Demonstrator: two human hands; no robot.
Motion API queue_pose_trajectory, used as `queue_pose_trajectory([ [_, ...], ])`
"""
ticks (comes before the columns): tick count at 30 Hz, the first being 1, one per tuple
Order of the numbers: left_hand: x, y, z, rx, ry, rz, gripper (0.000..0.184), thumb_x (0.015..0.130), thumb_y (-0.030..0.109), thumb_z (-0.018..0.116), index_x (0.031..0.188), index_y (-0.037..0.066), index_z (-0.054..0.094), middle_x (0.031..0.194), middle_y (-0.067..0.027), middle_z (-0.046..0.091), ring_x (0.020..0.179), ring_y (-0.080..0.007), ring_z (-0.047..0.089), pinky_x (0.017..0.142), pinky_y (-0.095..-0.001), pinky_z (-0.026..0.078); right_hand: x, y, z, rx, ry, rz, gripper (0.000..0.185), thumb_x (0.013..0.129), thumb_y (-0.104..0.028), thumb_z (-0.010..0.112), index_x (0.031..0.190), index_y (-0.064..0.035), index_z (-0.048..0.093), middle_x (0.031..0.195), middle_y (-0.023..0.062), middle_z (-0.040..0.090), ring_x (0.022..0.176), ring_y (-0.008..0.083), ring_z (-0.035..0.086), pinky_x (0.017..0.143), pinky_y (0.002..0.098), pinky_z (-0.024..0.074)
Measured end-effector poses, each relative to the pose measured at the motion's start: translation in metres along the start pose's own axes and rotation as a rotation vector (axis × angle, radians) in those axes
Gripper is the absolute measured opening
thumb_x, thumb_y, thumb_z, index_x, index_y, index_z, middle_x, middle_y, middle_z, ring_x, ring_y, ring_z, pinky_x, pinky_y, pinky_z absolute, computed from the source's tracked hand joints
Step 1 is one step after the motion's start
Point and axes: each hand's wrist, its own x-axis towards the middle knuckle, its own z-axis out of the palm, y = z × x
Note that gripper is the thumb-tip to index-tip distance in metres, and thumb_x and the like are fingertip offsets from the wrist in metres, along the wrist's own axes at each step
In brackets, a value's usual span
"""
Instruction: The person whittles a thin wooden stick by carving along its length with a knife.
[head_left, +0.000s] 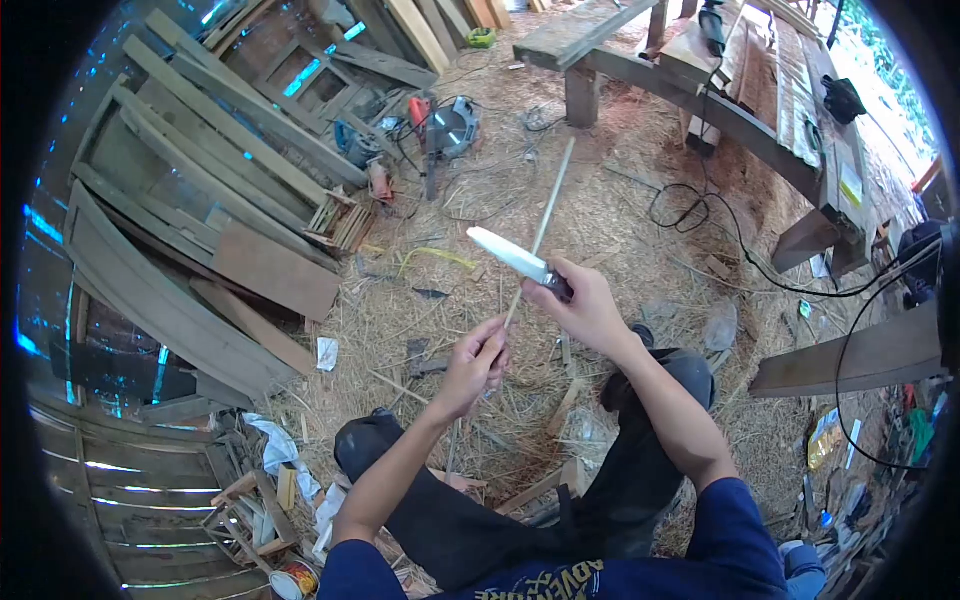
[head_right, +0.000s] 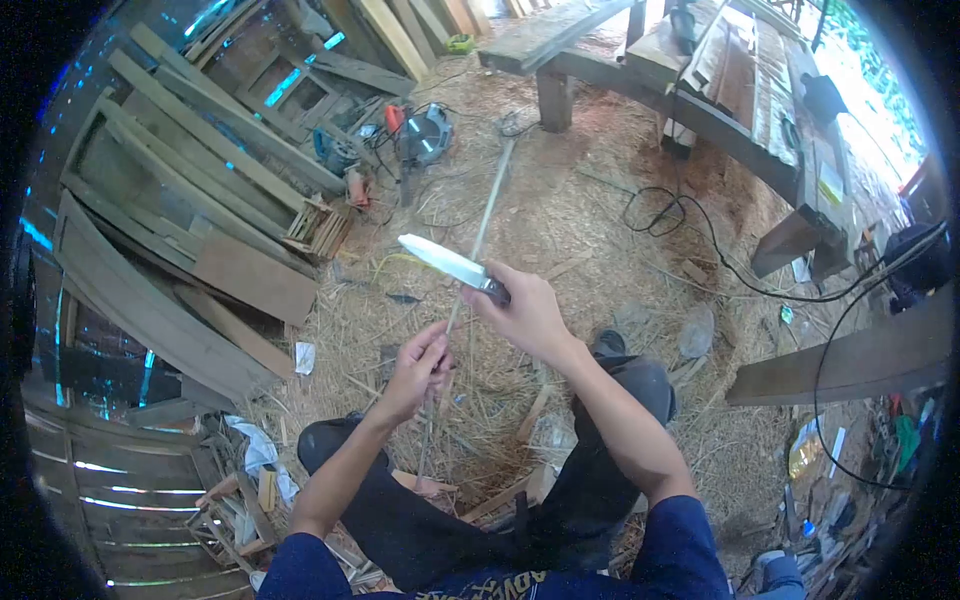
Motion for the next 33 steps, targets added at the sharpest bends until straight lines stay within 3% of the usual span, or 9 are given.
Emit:
queue_pose_trajectory([
  [4,0.013,0.012,0.019,0.022,0.013,-0.008,0.034,0.108,0.025,0.048,0.138,0.01,0.052,0.071,0.0051,0.042,0.056,-0.0033,0.033,0.049,-0.0198,0.028,-0.004,-0.001,-0.021,-0.138,0.001,-0.037,0.038,0.095,-0.031,0.069,0.116,-0.0006,0.06,0.075,0.0117,0.059,0.065,0.0255,0.058,0.062,0.0374,0.0448],
  [7,0.029,-0.003,0.003,-0.067,-0.024,0.025,0.028,0.109,0.022,0.045,0.131,0.008,0.054,0.072,0.0053,0.041,0.054,-0.0028,0.032,0.046,-0.02,0.025,0.002,-0.004,-0.018,-0.266,-0.066,-0.118,0.042,0.096,-0.036,0.064,0.119,-0.0016,0.059,0.088,0.0188,0.063,0.086,0.0361,0.063,0.077,0.0456,0.0476],
  [10,0.049,-0.016,-0.004,-0.179,0.031,0.023,0.022,0.109,0.023,0.044,0.122,0.009,0.054,0.072,0.0057,0.039,0.054,-0.003,0.031,0.046,-0.0203,0.025,-0.001,-0.014,-0.009,-0.271,-0.172,-0.091,0.041,0.098,-0.038,0.06,0.114,-0.0003,0.059,0.092,0.0204,0.062,0.093,0.038,0.061,0.083,0.0472,0.0452],
  [15,0.06,0.004,-0.004,-0.246,-0.055,0.058,0.018,0.108,0.023,0.044,0.118,0.01,0.052,0.074,0.0055,0.04,0.056,-0.003,0.031,0.047,-0.0209,0.025,-0.003,-0.002,0.016,-0.342,-0.19,-0.199,0.036,0.099,-0.038,0.058,0.105,-0.0024,0.059,0.084,0.0181,0.063,0.08,0.0387,0.062,0.073,0.0463,0.047],
  [18,0.063,0.004,-0.008,-0.283,-0.085,0.034,0.012,0.106,0.017,0.047,0.116,0.011,0.05,0.073,0.0069,0.042,0.055,-0.0036,0.034,0.048,-0.0219,0.027,0.002,-0.007,0.013,-0.443,-0.269,-0.121,0.035,0.096,-0.035,0.061,0.102,-0.0008,0.058,0.082,0.0174,0.059,0.08,0.0388,0.061,0.073,0.0466,0.0456],
  [21,0.065,-0.003,-0.006,-0.227,-0.097,0.019,0.012,0.107,0.018,0.046,0.109,0.01,0.055,0.071,0.0066,0.041,0.055,-0.0035,0.036,0.048,-0.0226,0.028,0.0,0.015,0.02,-0.416,-0.166,-0.141,0.034,0.094,-0.035,0.064,0.099,-0.0017,0.058,0.079,0.0163,0.058,0.076,0.0383,0.059,0.071,0.046,0.0448],
  [24,0.067,-0.017,-0.003,-0.089,0.005,0.099,0.014,0.107,0.018,0.045,0.107,0.009,0.056,0.071,0.0065,0.041,0.055,-0.0034,0.035,0.048,-0.0227,0.028,-0.008,0.017,0.022,-0.56,-0.088,-0.218,0.033,0.095,-0.038,0.063,0.096,-0.0058,0.059,0.076,0.0131,0.062,0.073,0.0343,0.062,0.069,0.0434,0.0455],
  [29,0.052,-0.023,-0.014,-0.063,-0.041,0.147,0.013,0.107,0.014,0.045,0.115,0.01,0.054,0.07,0.0072,0.04,0.053,-0.0017,0.032,0.046,-0.0207,0.024,-0.005,0.009,0.019,-0.51,-0.113,-0.292,0.038,0.087,-0.043,0.07,0.088,-0.0056,0.062,0.071,0.0087,0.059,0.067,0.0289,0.058,0.065,0.0383,0.0415],
  [33,0.038,-0.014,-0.014,-0.043,-0.081,0.145,0.013,0.109,0.02,0.045,0.111,0.009,0.053,0.069,0.0075,0.038,0.051,-0.0015,0.03,0.045,-0.0204,0.023,-0.008,0.006,0.018,-0.516,-0.092,-0.355,0.037,0.086,-0.043,0.072,0.09,-0.0067,0.066,0.072,0.0076,0.062,0.067,0.0258,0.06,0.065,0.0375,0.0419],
])
